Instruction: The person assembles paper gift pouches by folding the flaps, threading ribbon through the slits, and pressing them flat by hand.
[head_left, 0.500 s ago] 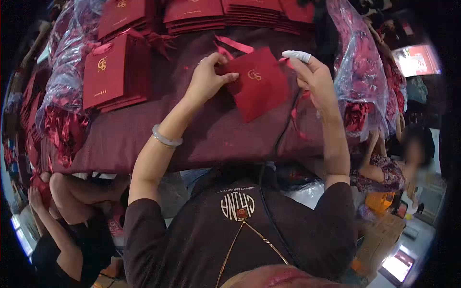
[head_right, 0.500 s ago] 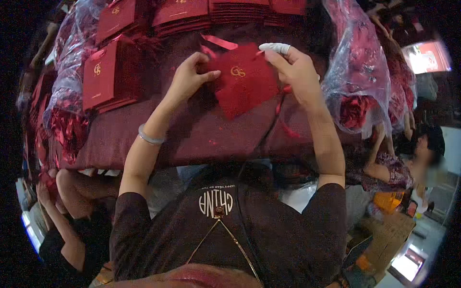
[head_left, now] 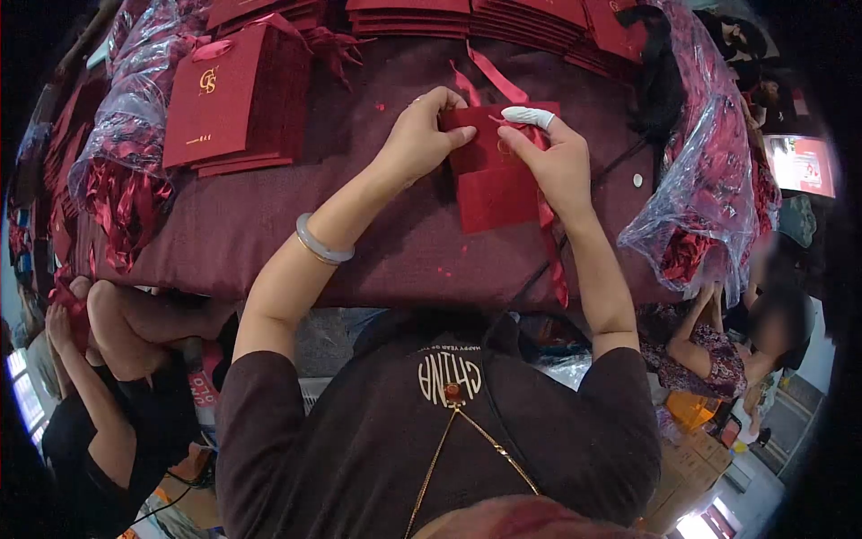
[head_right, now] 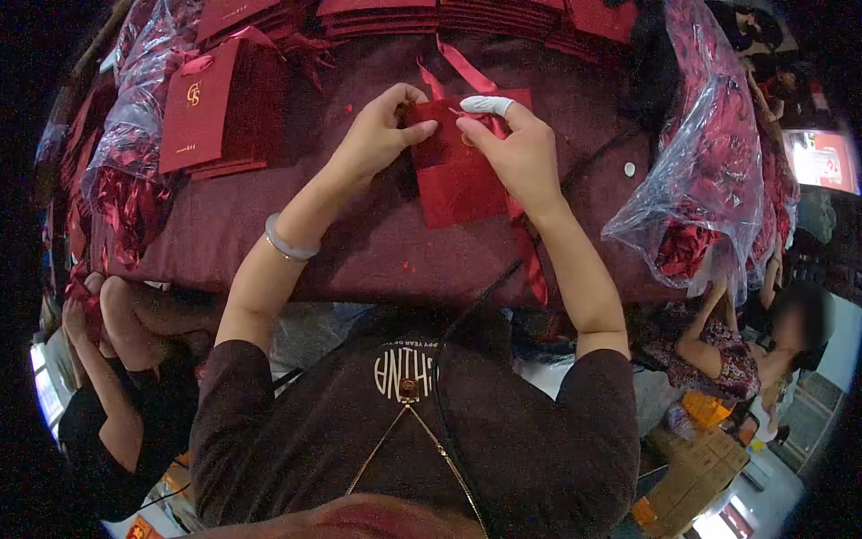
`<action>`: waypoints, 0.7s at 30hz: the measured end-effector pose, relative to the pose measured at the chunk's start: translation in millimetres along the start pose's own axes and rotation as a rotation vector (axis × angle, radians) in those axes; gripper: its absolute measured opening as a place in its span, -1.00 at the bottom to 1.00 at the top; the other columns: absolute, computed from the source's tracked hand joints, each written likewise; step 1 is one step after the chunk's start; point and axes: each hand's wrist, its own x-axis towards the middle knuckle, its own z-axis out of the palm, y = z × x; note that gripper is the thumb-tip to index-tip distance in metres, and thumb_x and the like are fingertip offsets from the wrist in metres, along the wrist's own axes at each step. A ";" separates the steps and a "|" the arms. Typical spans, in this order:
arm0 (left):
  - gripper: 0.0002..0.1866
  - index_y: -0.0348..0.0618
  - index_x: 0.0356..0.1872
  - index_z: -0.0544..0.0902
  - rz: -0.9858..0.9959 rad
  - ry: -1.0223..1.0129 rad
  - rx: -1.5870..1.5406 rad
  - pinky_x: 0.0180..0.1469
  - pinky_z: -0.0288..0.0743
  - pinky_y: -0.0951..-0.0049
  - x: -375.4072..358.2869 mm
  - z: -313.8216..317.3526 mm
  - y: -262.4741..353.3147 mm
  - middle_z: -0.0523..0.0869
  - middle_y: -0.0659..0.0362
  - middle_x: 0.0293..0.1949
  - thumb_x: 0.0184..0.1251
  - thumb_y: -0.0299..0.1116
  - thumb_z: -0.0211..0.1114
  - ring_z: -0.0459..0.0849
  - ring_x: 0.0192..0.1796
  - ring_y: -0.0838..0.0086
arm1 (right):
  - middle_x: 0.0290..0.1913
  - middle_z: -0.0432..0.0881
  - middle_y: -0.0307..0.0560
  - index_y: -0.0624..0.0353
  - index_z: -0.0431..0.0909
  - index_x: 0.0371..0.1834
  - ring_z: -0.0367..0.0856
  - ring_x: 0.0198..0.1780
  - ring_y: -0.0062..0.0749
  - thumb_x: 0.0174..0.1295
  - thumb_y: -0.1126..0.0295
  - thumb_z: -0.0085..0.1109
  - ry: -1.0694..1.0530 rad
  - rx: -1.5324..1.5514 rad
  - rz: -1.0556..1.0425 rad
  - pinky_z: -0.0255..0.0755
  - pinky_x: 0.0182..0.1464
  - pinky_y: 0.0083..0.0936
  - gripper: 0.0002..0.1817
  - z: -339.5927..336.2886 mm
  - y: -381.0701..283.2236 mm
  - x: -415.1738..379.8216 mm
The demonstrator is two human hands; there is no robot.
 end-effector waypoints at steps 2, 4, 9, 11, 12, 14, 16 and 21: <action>-0.73 -0.25 -0.10 0.54 0.011 0.022 -0.054 -0.14 0.43 0.53 -0.2 1.7 0.7 0.59 0.20 -0.28 0.16 -0.50 0.32 0.52 -0.23 0.56 | -0.29 0.71 -0.06 0.26 0.63 -0.17 0.66 -0.27 -0.56 0.15 0.40 0.25 0.039 -0.149 -0.110 0.48 -0.18 -0.60 -0.78 -1.7 4.7 0.1; -0.71 -0.26 -0.12 0.57 0.023 0.043 -0.109 -0.17 0.44 0.46 0.9 3.2 -3.5 0.60 0.15 -0.31 0.11 -0.47 0.36 0.53 -0.25 0.49 | -0.26 0.70 -0.11 0.27 0.63 -0.16 0.62 -0.24 -0.60 0.15 0.43 0.26 0.051 -0.174 -0.119 0.47 -0.16 -0.63 -0.79 -1.1 5.2 -0.6; -0.66 -0.33 0.04 0.49 -0.031 -0.122 0.016 0.04 0.40 0.55 -0.8 -3.3 4.4 0.61 0.19 -0.17 0.25 -0.51 0.26 0.52 -0.08 0.58 | -0.25 0.66 0.01 0.24 0.63 -0.19 0.66 -0.22 -0.25 0.15 0.36 0.23 0.078 -0.238 -0.184 0.46 -0.13 -0.48 -0.78 5.8 14.5 0.6; -0.64 -0.33 0.05 0.49 -0.083 -0.162 -0.042 0.04 0.40 0.54 -8.3 -6.4 26.9 0.62 0.19 -0.15 0.23 -0.51 0.27 0.52 -0.08 0.58 | -0.23 0.65 0.02 0.23 0.61 -0.20 0.64 -0.18 -0.17 0.19 0.35 0.19 0.103 -0.244 -0.235 0.45 -0.10 -0.43 -0.80 8.1 16.5 2.3; -0.62 -0.33 0.07 0.49 -0.135 -0.196 -0.104 0.04 0.40 0.54 -10.5 -7.1 32.4 0.62 0.18 -0.14 0.22 -0.51 0.28 0.52 -0.08 0.58 | -0.23 0.65 0.02 0.23 0.61 -0.20 0.64 -0.18 -0.17 0.19 0.35 0.19 0.105 -0.242 -0.234 0.45 -0.10 -0.43 -0.80 8.3 16.9 2.2; -0.59 -0.35 0.08 0.49 -0.092 -0.211 -0.048 0.04 0.41 0.54 -9.1 -6.6 26.1 0.62 0.18 -0.12 0.19 -0.50 0.30 0.52 -0.08 0.58 | -0.23 0.65 0.04 0.24 0.57 -0.18 0.65 -0.17 -0.19 0.23 0.36 0.13 0.094 -0.270 -0.269 0.45 -0.10 -0.41 -0.80 8.6 17.3 2.7; -0.57 -0.36 0.08 0.49 -0.050 -0.228 0.007 0.05 0.41 0.55 -9.4 -6.2 25.0 0.62 0.18 -0.11 0.17 -0.50 0.32 0.53 -0.09 0.57 | -0.23 0.65 0.04 0.25 0.56 -0.16 0.65 -0.17 -0.20 0.25 0.36 0.11 0.105 -0.212 -0.212 0.45 -0.10 -0.40 -0.79 9.7 18.5 3.0; -0.55 -0.41 0.03 0.51 -0.168 -0.335 -0.176 0.05 0.42 0.54 -12.2 -5.2 33.4 0.64 0.17 -0.12 0.09 -0.52 0.38 0.56 -0.09 0.54 | -0.26 0.65 0.03 0.26 0.52 -0.11 0.65 -0.20 -0.26 0.30 0.34 0.06 0.139 -0.124 -0.141 0.45 -0.11 -0.41 -0.78 8.8 25.7 5.4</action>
